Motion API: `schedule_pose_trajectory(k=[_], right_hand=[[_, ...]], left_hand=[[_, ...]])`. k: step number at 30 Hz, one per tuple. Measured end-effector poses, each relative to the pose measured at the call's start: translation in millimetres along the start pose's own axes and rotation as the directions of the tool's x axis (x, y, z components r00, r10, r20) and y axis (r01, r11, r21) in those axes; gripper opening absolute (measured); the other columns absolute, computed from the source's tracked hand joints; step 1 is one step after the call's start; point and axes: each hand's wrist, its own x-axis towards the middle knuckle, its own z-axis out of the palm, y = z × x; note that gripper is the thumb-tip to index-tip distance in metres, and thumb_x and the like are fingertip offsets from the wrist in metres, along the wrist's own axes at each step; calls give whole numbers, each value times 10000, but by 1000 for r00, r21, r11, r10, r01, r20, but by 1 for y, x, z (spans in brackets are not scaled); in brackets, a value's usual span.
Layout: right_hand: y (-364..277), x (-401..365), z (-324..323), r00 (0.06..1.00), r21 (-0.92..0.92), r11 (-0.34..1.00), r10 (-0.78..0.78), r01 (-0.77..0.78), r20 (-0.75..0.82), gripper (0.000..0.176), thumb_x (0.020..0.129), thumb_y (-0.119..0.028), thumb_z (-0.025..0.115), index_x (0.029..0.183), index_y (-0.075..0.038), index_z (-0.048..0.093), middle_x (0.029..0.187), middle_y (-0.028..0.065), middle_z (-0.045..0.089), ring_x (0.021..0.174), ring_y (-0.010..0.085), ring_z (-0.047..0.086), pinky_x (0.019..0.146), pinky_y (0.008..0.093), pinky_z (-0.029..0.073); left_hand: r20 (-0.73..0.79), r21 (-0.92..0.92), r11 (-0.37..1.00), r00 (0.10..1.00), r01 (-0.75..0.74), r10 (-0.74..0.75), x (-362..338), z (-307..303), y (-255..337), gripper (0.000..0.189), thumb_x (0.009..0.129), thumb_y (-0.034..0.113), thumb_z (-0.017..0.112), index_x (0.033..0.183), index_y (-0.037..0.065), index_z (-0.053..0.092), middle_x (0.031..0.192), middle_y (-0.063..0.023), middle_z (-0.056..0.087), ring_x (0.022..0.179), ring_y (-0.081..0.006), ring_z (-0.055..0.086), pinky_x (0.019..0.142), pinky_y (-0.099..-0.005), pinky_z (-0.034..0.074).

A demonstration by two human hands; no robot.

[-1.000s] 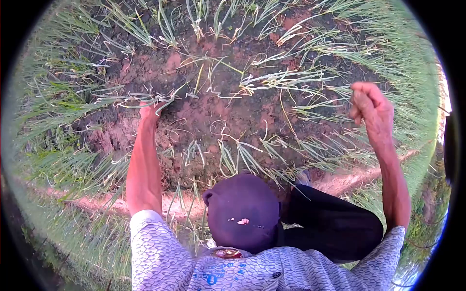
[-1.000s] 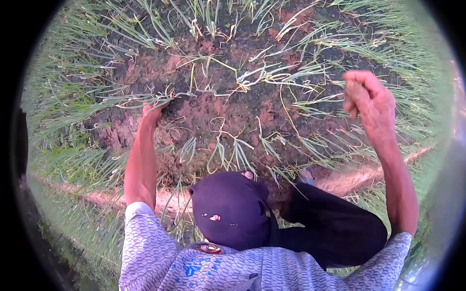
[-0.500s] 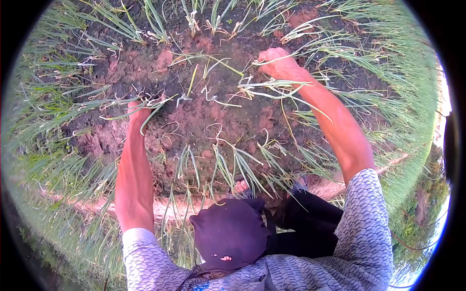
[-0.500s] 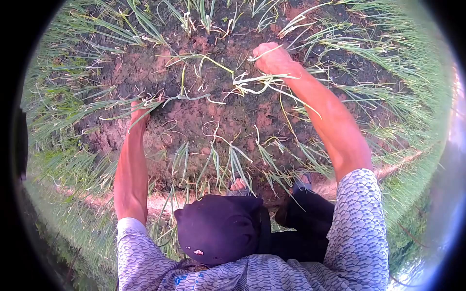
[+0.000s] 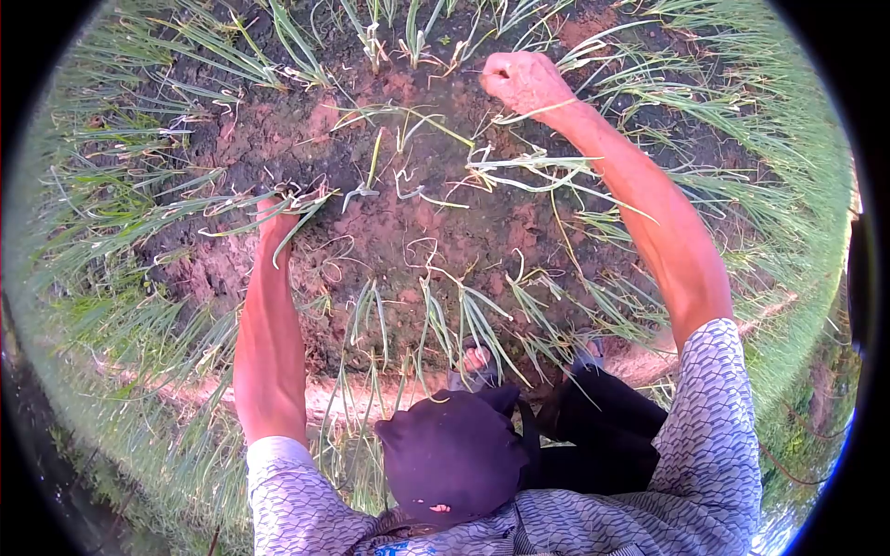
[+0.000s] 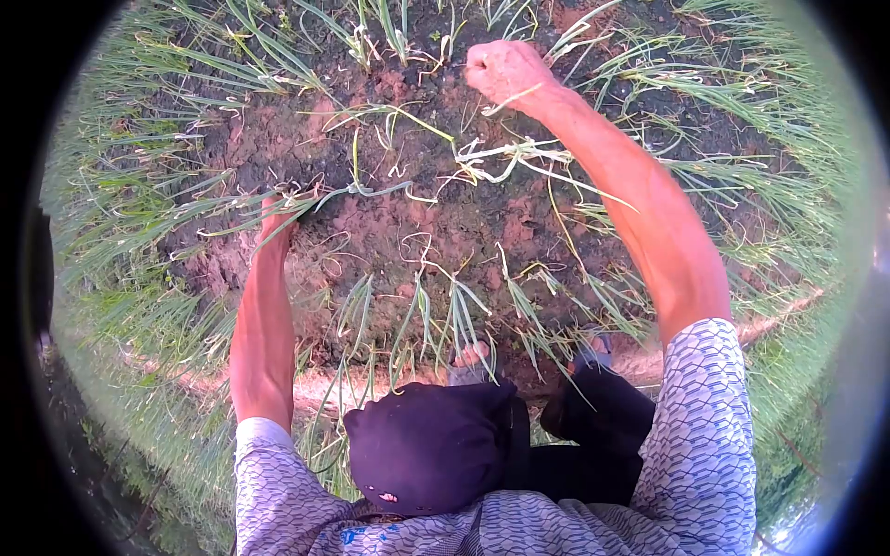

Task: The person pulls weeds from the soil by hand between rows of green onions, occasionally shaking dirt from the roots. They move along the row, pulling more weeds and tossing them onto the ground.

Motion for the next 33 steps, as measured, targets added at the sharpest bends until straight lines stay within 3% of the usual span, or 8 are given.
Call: schedule_pose_trajectory(k=[4, 13, 16, 20, 25, 26, 32, 33], right_hand=[[-51, 11, 16, 935, -142, 989, 9, 44, 354, 125, 797, -143, 592, 828, -24, 610, 704, 209, 631, 702, 361, 651, 628, 446, 519], [-52, -1, 74, 952, -313, 945, 6, 95, 306, 183, 847, -71, 537, 977, 53, 573, 862, 269, 669, 841, 420, 682, 752, 480, 567], [-38, 4, 59, 957, -281, 938, 252, -205, 143, 186, 826, -78, 557, 963, 45, 580, 876, 285, 666, 842, 439, 675, 763, 492, 558], [20, 15, 47, 956, 31, 974, 224, -222, -190, 143, 792, -85, 587, 909, -19, 637, 786, 231, 664, 716, 422, 653, 639, 477, 517], [36, 67, 52, 955, 597, 787, 273, -154, -113, 219, 839, -83, 604, 1051, -56, 650, 699, 151, 617, 679, 376, 637, 640, 413, 526], [30, 74, 54, 956, 3, 1000, -23, 25, -293, 239, 840, -98, 624, 1075, -62, 642, 719, 148, 613, 710, 380, 635, 663, 417, 528], [20, 98, 52, 994, -308, 948, -46, 73, 94, 170, 818, -121, 637, 967, -41, 634, 897, 218, 622, 876, 379, 651, 765, 447, 545], [17, 101, 55, 991, -373, 925, -28, 75, 130, 151, 832, -103, 599, 955, -24, 635, 892, 222, 631, 844, 383, 662, 760, 450, 555]], left_hand=[[7, -27, 1000, 1000, 10, -9, 3, -5, -2, 290, 886, 239, 591, 1083, 26, 586, 1048, -164, 641, 940, -334, 624, 819, -524, 518], [10, -127, 991, 999, 43, -42, -1, -13, -10, 292, 891, 219, 580, 1104, 20, 566, 1064, -169, 628, 945, -338, 614, 832, -548, 518], [3, -163, 985, 998, 55, -55, 0, -20, -14, 294, 892, 212, 576, 1111, 17, 559, 1070, -170, 624, 947, -339, 611, 837, -556, 518], [2, -204, 976, 997, 78, -79, 3, -25, -21, 296, 894, 203, 572, 1121, 14, 550, 1077, -172, 618, 949, -341, 606, 843, -567, 518], [6, -255, 962, 995, 94, -96, 10, -31, -24, 299, 897, 191, 566, 1133, 11, 538, 1086, -175, 611, 952, -343, 600, 851, -581, 517], [8, -266, 959, 995, 99, -101, 11, -33, -23, 299, 897, 189, 565, 1135, 10, 536, 1088, -176, 610, 953, -343, 599, 852, -584, 517], [13, -484, 856, 980, 182, -201, 14, -37, -27, 290, 910, 160, 522, 1154, 3, 519, 1094, -185, 602, 964, -358, 591, 858, -627, 510], [-57, -268, 959, 992, 94, -113, 11, -28, -24, 326, 928, 194, 441, 1180, -3, 505, 1151, -193, 575, 1016, -402, 568, 864, -719, 462]])
